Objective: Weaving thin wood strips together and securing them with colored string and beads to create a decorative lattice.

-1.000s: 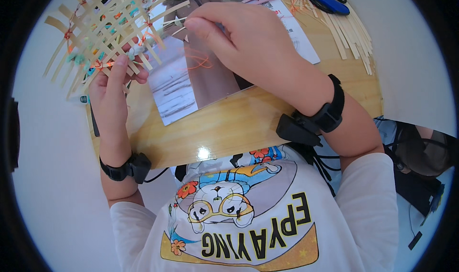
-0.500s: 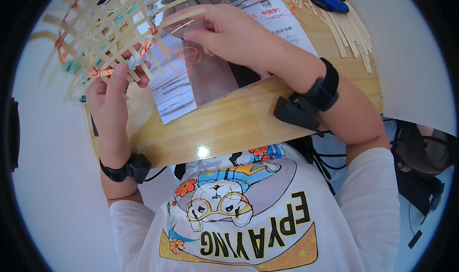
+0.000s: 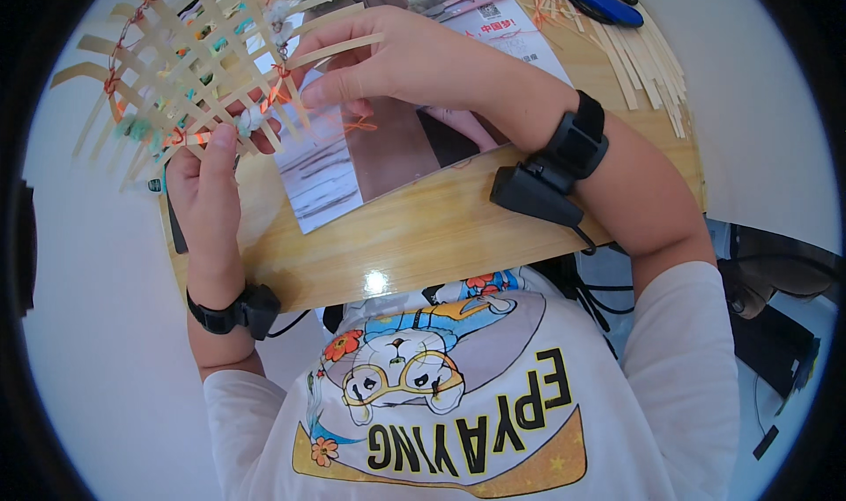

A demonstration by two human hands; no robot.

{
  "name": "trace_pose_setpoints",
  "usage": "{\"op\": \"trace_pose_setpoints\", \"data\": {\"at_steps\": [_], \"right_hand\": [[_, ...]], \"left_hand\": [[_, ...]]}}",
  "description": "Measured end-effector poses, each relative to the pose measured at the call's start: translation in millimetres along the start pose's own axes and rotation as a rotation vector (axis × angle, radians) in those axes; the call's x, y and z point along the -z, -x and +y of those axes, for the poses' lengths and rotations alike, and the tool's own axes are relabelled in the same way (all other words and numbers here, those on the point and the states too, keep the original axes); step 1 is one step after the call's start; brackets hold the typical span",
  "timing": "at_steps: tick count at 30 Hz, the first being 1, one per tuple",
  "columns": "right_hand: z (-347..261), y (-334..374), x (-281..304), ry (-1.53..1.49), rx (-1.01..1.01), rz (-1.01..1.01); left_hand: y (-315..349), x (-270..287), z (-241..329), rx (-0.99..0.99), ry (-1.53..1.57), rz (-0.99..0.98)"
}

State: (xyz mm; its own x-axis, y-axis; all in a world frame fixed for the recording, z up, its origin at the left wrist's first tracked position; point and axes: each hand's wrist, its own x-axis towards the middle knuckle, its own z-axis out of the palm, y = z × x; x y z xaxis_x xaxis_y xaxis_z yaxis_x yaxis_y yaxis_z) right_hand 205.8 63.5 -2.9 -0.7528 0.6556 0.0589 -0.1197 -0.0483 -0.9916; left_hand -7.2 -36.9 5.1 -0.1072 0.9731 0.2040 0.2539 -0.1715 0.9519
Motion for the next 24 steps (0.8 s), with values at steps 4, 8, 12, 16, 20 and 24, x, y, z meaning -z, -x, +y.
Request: {"op": "trace_pose_setpoints", "data": {"at_steps": [4, 8, 12, 16, 20, 24], "right_hand": [[-1, 3, 1, -0.063, -0.018, -0.109], [-1, 3, -1, -0.040, -0.056, -0.064], [3, -1, 4, -0.010, -0.002, -0.052], [2, 0, -1, -0.090, -0.025, 0.022], [5, 0, 2, -0.160, -0.040, 0.028], [4, 3, -1, -0.148, -0.038, 0.063]], "left_hand": [[-1, 1, 1, 0.013, -0.022, -0.020], [1, -3, 8, -0.016, -0.063, -0.003], [-1, -2, 8, -0.014, 0.033, -0.047], [-5, 1, 4, 0.027, 0.128, -0.085], [-10, 4, -1, 0.084, 0.145, -0.174], [-10, 2, -2, 0.162, 0.202, -0.164]]}}
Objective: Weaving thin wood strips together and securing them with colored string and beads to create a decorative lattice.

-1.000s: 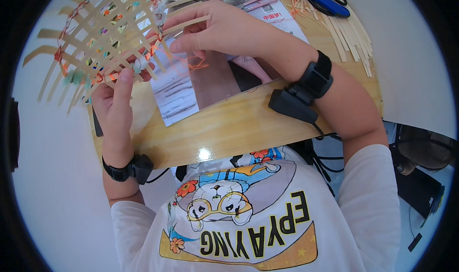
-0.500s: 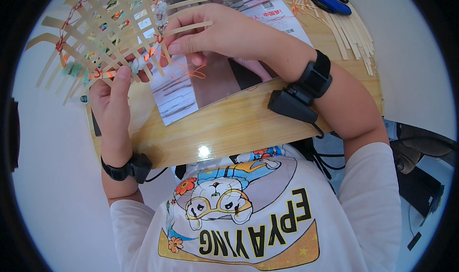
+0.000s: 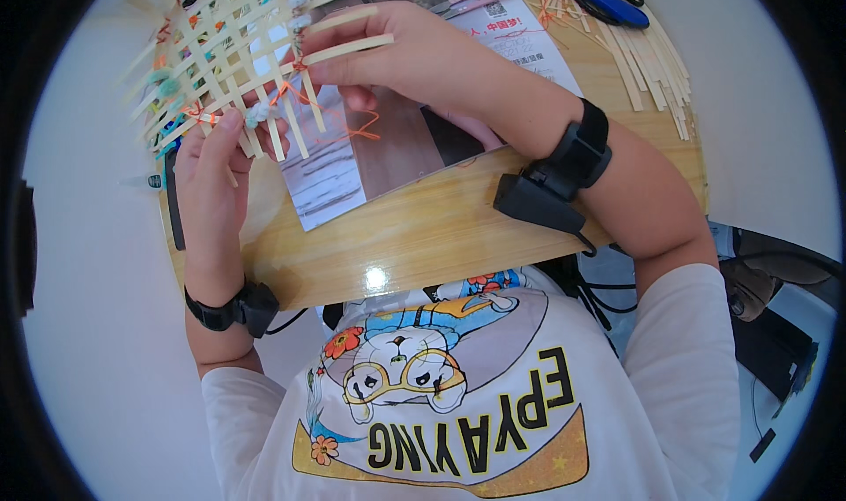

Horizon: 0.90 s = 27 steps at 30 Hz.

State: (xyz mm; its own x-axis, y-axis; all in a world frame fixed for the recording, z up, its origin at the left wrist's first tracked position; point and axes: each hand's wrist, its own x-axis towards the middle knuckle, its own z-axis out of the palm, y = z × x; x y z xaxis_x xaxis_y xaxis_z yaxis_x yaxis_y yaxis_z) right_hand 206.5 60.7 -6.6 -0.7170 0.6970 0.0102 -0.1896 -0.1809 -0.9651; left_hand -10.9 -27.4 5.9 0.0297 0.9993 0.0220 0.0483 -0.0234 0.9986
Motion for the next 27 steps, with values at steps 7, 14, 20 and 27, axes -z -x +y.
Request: {"op": "trace_pose_setpoints", "data": {"at_steps": [7, 14, 20, 27], "right_hand": [[6, 1, -4, 0.081, -0.047, 0.005], [3, 0, -2, 0.086, -0.034, -0.024], [4, 0, 0, 0.051, -0.010, -0.058], [10, -7, 1, 0.083, 0.023, -0.073]], "left_hand": [[-1, 6, -7, 0.031, -0.063, 0.002], [-1, 9, -8, -0.004, -0.081, 0.049], [6, -9, 10, -0.211, -0.297, 0.163], [13, -2, 13, -0.179, -0.490, 0.206]]}}
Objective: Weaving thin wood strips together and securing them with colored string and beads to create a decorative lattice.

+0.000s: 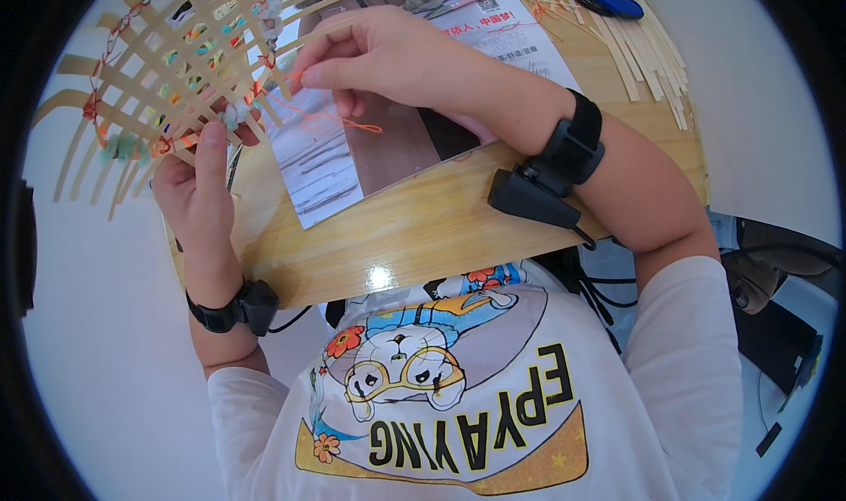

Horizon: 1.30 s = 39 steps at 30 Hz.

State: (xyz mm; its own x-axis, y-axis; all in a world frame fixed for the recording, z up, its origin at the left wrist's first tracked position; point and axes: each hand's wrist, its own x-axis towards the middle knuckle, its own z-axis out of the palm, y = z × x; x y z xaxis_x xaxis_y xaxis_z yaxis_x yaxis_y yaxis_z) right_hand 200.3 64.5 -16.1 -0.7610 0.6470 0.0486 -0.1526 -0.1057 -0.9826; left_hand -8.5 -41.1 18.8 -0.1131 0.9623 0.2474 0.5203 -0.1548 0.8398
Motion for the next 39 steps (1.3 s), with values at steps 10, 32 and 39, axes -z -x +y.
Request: {"op": "trace_pose_setpoints", "data": {"at_steps": [10, 32, 39], "right_hand": [[-8, -5, 17, 0.067, -0.057, 0.085], [-11, 4, 25, 0.175, -0.127, -0.048], [-40, 14, 29, -0.040, -0.229, 0.049]], "left_hand": [[-7, -6, -1, -0.079, 0.197, 0.033], [-15, -4, -8, -0.082, 0.276, 0.093], [-16, 6, -15, -0.054, 0.285, 0.044]]}}
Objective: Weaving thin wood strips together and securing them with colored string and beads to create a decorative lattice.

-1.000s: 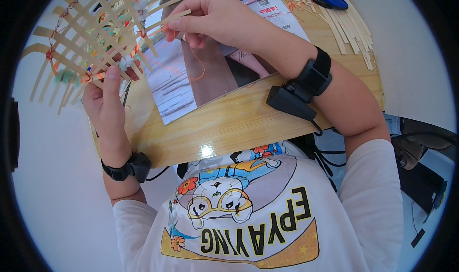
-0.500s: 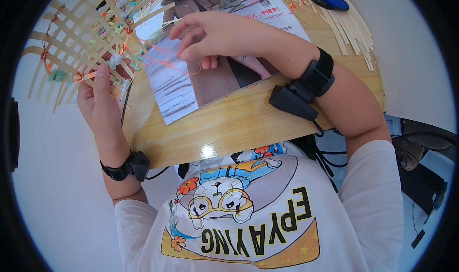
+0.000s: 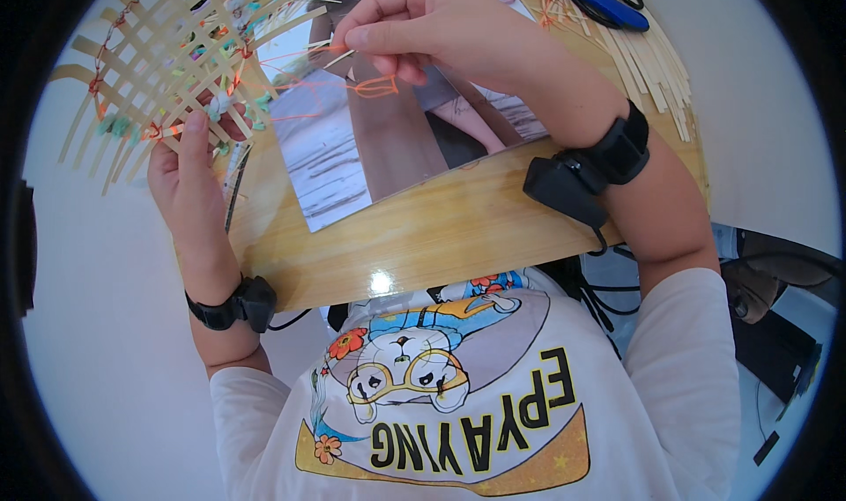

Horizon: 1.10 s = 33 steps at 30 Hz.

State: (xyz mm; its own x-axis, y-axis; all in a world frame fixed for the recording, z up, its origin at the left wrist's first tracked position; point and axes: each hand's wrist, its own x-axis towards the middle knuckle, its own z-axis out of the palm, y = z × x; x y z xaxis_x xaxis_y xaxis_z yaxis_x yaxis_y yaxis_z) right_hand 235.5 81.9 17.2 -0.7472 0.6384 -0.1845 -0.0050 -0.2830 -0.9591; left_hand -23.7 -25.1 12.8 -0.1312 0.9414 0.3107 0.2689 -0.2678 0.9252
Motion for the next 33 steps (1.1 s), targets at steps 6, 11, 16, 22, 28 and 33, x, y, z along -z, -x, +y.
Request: {"op": "trace_pose_setpoints", "data": {"at_steps": [6, 11, 16, 22, 28, 33], "right_hand": [[-7, 7, 9, 0.164, -0.023, -0.367], [-1, 9, 18, 0.429, -0.252, -0.380], [-12, 11, 20, 0.730, -0.236, -0.133], [-6, 10, 39, 1.016, -0.132, 0.128], [8, -1, 54, 1.259, 0.648, 0.144], [-32, -8, 22, 0.772, 0.242, 0.360]], "left_hand": [[2, -11, 7, -0.029, 0.008, 0.125], [2, 1, 5, -0.018, -0.155, 0.110], [5, -3, 13, -0.031, -0.150, 0.110], [6, 0, 13, -0.059, -0.178, 0.079], [6, 3, 9, -0.036, -0.093, 0.075], [7, 1, 7, -0.002, -0.015, 0.123]]}}
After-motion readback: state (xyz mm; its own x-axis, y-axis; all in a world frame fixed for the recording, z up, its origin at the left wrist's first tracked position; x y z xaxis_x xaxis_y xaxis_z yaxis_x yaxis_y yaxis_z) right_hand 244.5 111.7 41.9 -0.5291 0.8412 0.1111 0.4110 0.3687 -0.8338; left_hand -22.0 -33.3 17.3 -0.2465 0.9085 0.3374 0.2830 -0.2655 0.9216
